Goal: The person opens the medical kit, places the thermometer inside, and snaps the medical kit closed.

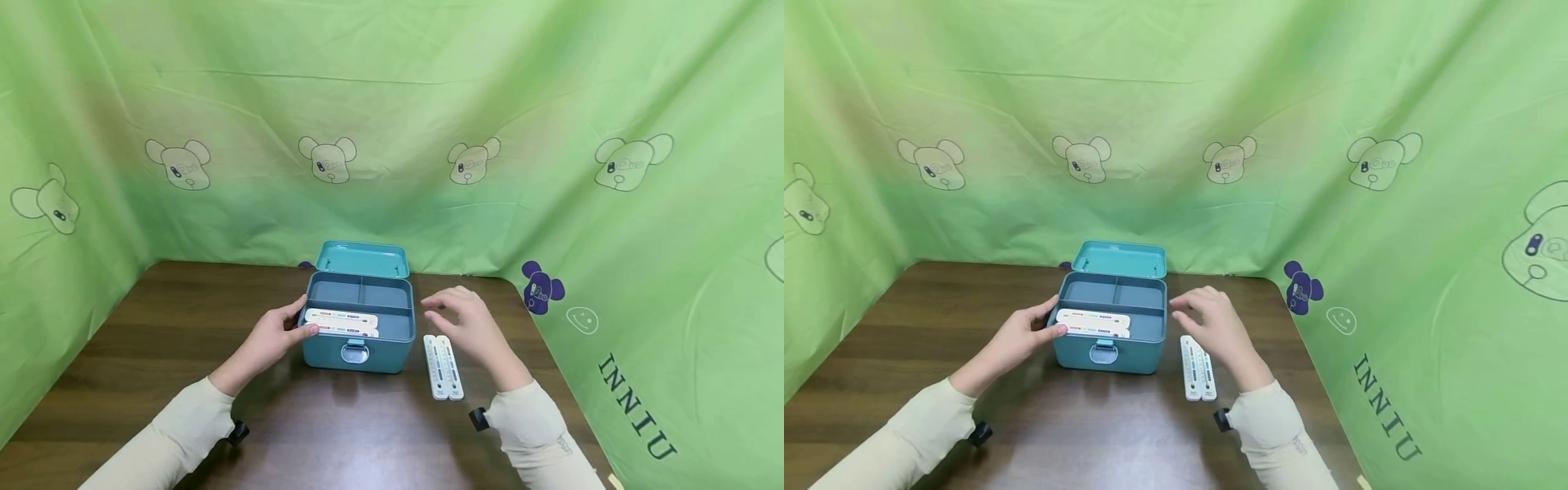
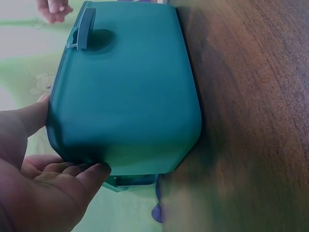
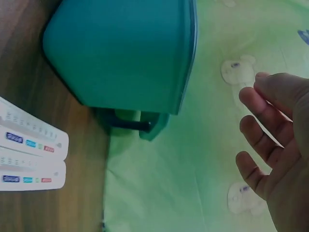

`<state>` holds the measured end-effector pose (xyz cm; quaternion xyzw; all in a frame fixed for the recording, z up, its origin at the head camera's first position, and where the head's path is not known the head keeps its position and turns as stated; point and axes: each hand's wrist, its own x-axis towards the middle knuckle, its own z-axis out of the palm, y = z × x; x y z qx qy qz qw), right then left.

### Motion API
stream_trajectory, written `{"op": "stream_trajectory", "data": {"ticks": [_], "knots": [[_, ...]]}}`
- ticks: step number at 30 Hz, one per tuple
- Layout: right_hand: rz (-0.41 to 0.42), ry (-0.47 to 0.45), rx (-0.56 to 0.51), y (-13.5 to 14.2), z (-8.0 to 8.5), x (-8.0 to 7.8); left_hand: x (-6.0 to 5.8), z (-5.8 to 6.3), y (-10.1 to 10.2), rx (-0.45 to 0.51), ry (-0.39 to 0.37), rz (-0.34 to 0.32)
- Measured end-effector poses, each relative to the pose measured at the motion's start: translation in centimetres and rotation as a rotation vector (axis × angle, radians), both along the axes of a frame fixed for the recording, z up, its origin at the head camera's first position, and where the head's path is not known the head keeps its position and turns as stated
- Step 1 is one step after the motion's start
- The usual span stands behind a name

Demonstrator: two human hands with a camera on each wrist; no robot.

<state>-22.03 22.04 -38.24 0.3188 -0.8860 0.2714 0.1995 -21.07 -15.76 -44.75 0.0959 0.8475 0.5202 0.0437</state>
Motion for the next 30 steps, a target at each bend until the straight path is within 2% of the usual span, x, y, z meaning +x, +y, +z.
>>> {"op": "stream_trajectory", "data": {"ticks": [6, 16, 25, 30], "knots": [[-0.079, 0.031, -0.061, 1.7, -1.1, 2.0, 0.0, 0.0, 0.0, 0.006, -0.001, -0.001], [-0.279, -0.084, -0.134, 3.6, -4.8, 4.4, 0.3, 0.4, 0.4, -0.018, 0.002, 0.017], [-0.371, -0.159, -0.184, 3.9, -8.0, 5.7, 0.6, 0.6, 0.5, -0.022, 0.003, 0.034], [-0.424, -0.244, -0.209, 3.6, -9.3, 6.2, 0.6, 0.6, 0.4, -0.026, 0.008, 0.027]]}}
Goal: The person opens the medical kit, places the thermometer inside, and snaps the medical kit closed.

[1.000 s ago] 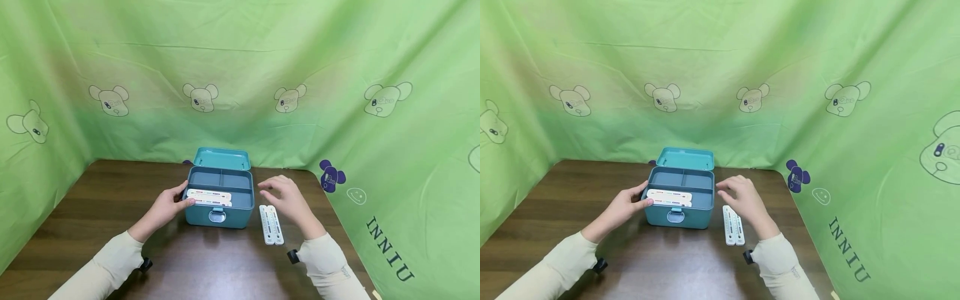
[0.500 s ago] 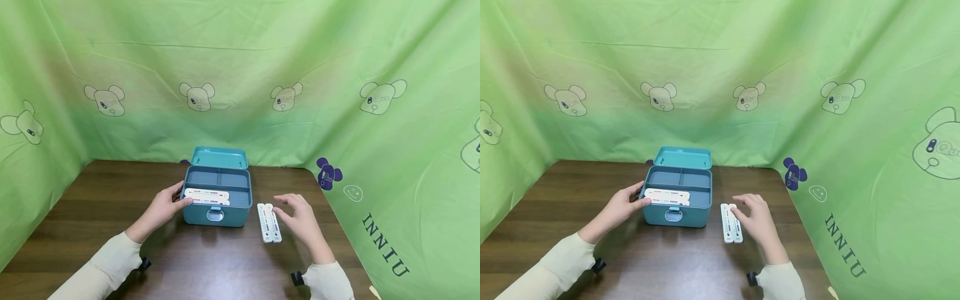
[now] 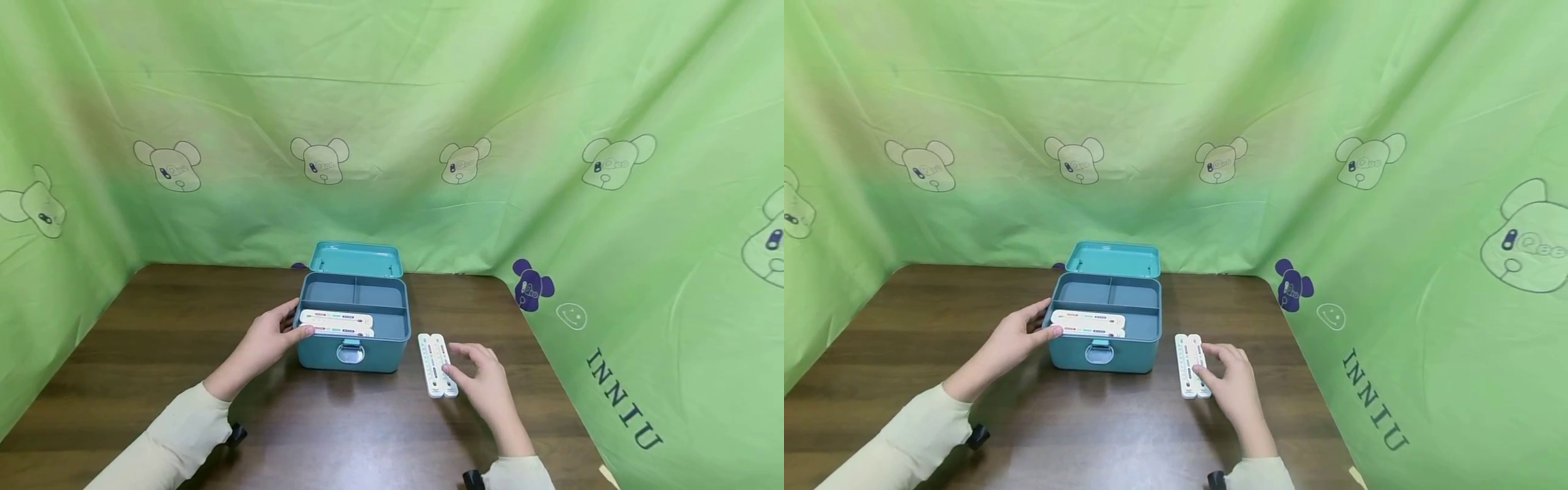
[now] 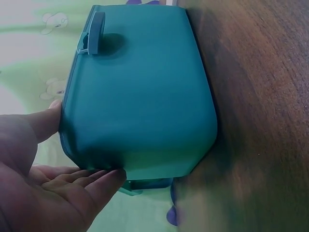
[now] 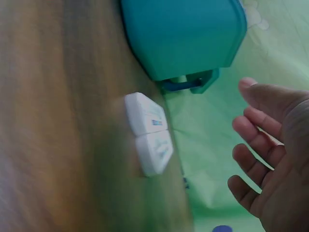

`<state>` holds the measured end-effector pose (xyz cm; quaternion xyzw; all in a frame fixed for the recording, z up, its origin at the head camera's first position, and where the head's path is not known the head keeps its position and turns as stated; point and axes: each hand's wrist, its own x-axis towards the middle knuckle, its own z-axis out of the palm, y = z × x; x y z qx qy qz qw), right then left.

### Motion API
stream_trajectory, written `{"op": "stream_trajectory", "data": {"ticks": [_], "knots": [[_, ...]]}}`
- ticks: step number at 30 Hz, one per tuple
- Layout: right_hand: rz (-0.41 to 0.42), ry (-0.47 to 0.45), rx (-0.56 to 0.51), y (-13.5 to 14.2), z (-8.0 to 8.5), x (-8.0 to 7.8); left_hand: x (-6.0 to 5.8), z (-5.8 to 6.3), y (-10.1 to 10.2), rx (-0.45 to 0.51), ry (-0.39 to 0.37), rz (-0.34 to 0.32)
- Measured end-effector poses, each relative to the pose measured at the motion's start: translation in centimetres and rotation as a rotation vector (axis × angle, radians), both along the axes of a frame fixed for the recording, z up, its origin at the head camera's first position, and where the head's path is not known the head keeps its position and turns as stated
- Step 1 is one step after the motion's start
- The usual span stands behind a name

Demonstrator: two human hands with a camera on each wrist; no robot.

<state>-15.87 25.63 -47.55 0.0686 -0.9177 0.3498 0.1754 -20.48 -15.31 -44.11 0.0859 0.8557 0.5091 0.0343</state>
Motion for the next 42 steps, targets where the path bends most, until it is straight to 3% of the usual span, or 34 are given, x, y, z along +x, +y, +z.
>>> {"op": "stream_trajectory", "data": {"ticks": [6, 11, 23, 30, 42], "knots": [[-0.036, -0.091, -0.016, -0.3, -1.6, 0.2, 0.1, 0.1, 0.1, -0.017, 0.008, -0.005], [-0.007, -0.137, -0.007, -0.2, -2.8, 0.3, 0.1, 0.2, 0.2, -0.019, 0.004, -0.005], [-0.020, -0.279, 0.061, -0.2, -3.4, 0.5, 0.0, 0.2, -0.5, -0.031, -0.001, 0.002], [-0.111, -0.244, 0.166, -0.6, -4.0, 0.8, 0.1, 0.3, -0.5, -0.033, 0.000, 0.000], [-0.348, -0.225, 0.226, -1.3, -4.1, 2.0, 0.0, 0.1, -0.2, -0.027, -0.009, -0.013]]}}
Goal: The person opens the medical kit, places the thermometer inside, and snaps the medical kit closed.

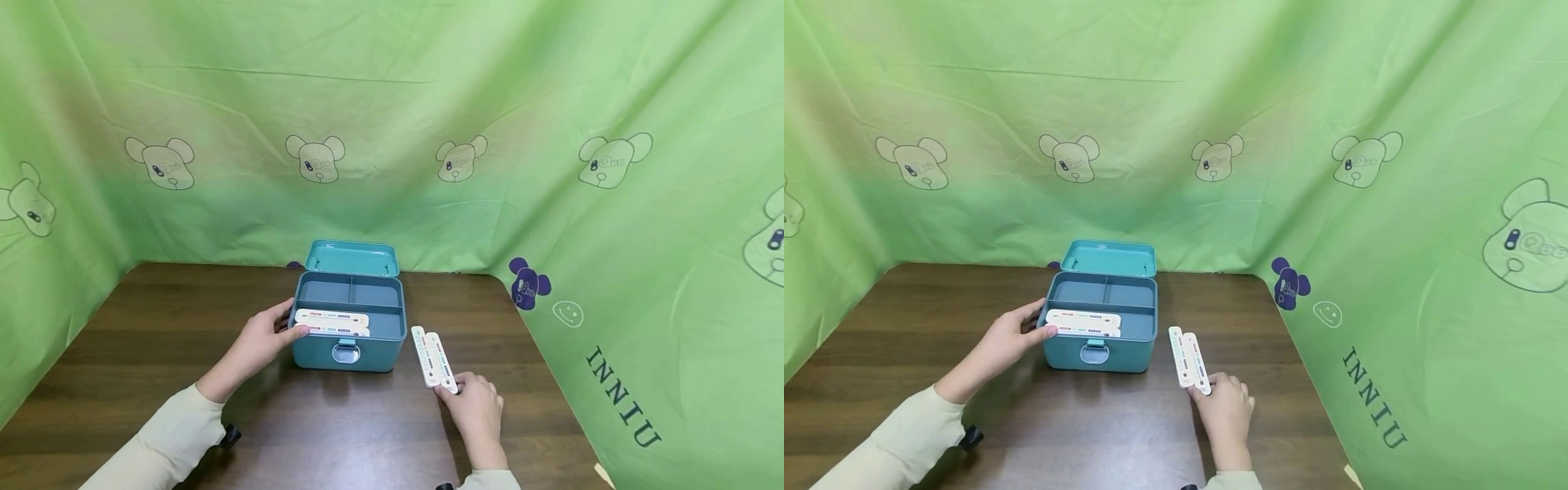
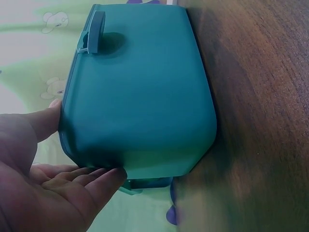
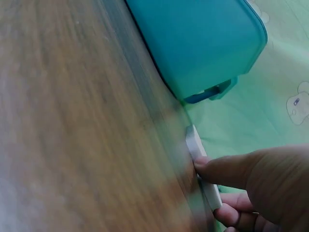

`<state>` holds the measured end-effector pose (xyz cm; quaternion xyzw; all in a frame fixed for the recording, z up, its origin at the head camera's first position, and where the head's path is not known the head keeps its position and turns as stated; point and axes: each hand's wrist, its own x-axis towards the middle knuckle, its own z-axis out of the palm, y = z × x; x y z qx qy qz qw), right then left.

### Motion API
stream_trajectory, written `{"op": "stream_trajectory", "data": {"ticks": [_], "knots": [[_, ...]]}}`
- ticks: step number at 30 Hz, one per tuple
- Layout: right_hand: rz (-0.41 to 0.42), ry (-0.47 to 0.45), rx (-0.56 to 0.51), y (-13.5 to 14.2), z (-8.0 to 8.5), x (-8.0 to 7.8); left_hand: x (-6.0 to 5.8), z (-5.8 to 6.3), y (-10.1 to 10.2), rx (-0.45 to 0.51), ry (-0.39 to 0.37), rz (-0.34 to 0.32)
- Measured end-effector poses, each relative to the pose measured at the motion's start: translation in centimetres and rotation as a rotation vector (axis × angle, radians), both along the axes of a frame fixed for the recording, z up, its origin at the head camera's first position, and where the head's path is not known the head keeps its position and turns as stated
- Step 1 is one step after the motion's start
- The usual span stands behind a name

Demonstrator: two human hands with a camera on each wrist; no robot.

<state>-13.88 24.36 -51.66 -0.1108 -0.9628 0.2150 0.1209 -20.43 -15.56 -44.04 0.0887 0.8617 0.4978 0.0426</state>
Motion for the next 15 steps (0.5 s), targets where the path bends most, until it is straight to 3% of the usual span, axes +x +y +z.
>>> {"op": "stream_trajectory", "data": {"ticks": [8, 15], "knots": [[-0.040, -0.002, -0.038, -0.02, 0.02, -0.04, 0.07, 0.09, -0.04, -0.006, 0.007, -0.003], [-0.090, -0.008, -0.143, 0.38, 0.13, -0.38, 0.10, 0.27, 0.01, -0.018, 0.005, -0.004]]}}
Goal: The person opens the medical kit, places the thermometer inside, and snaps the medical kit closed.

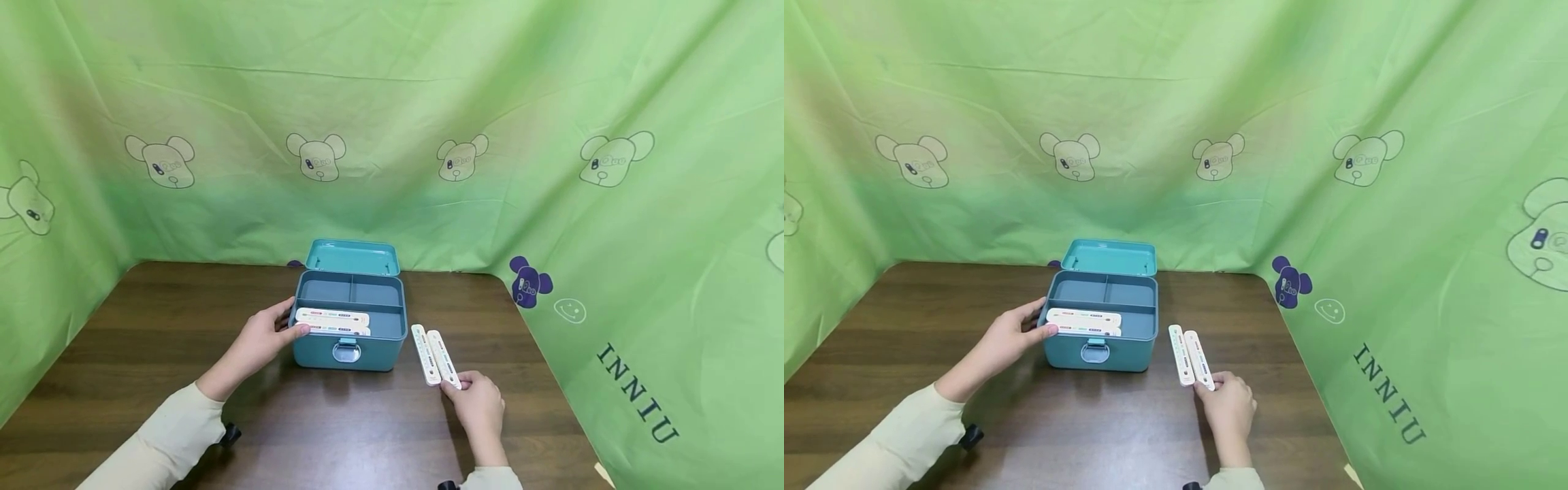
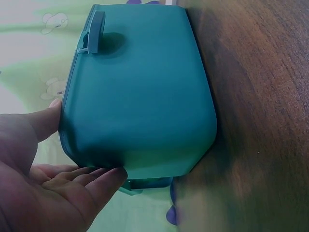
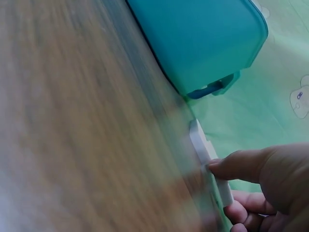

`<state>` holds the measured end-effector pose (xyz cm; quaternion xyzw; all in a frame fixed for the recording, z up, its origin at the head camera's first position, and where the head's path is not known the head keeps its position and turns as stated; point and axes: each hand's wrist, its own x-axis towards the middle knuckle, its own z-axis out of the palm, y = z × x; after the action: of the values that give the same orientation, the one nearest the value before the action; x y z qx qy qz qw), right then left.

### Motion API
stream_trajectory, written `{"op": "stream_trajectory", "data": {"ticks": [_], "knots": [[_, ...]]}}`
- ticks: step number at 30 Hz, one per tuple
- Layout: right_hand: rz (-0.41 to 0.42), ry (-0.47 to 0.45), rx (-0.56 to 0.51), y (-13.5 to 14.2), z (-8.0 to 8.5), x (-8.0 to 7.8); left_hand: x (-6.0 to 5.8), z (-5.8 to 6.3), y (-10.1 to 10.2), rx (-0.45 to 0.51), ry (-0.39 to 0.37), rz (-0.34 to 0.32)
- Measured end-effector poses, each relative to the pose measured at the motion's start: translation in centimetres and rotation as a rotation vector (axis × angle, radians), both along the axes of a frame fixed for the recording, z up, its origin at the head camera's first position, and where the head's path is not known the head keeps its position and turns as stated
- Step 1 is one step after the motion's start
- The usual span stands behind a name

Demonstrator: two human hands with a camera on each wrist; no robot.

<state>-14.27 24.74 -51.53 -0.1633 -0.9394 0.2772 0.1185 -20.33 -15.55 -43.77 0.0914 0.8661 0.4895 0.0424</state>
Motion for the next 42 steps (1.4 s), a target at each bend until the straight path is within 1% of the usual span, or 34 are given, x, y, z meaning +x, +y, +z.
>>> {"op": "stream_trajectory", "data": {"ticks": [5, 10, 14, 18, 23, 27, 30, 33, 35, 39, 42], "knots": [[-0.030, 0.028, -0.053, 0.3, 0.3, -0.5, -0.1, 0.2, -0.1, 0.000, -0.001, 0.002], [-0.065, 0.088, -0.097, 0.4, 0.8, -0.9, -0.3, 0.1, -0.2, 0.000, 0.008, 0.002], [-0.073, 0.135, -0.132, 0.5, 1.4, -1.3, -0.3, 0.0, -0.2, 0.003, 0.008, 0.002], [-0.060, 0.184, -0.158, 0.9, 1.9, -1.9, -0.3, 0.0, -0.2, 0.011, 0.005, 0.002], [-0.015, 0.244, -0.191, 1.6, 2.4, -2.8, -0.1, 0.0, -0.1, 0.021, 0.007, 0.004], [0.015, 0.263, -0.231, 2.1, 3.1, -3.4, 0.0, -0.1, -0.1, 0.025, 0.009, 0.001], [0.031, 0.267, -0.262, 2.5, 3.9, -4.0, -0.1, -0.2, 0.0, 0.031, 0.008, 0.000], [0.065, 0.274, -0.286, 3.0, 4.8, -4.7, -0.2, -0.2, 0.1, 0.023, 0.005, 0.001], [0.111, 0.292, -0.299, 3.2, 5.5, -5.1, -0.2, -0.2, 0.2, 0.020, 0.001, 0.002], [0.252, 0.325, -0.299, 3.8, 6.5, -5.9, -0.2, -0.2, 0.2, 0.016, -0.002, 0.002], [0.368, 0.328, -0.267, 4.2, 7.0, -6.3, -0.1, -0.2, 0.2, 0.017, 0.000, 0.005]]}}
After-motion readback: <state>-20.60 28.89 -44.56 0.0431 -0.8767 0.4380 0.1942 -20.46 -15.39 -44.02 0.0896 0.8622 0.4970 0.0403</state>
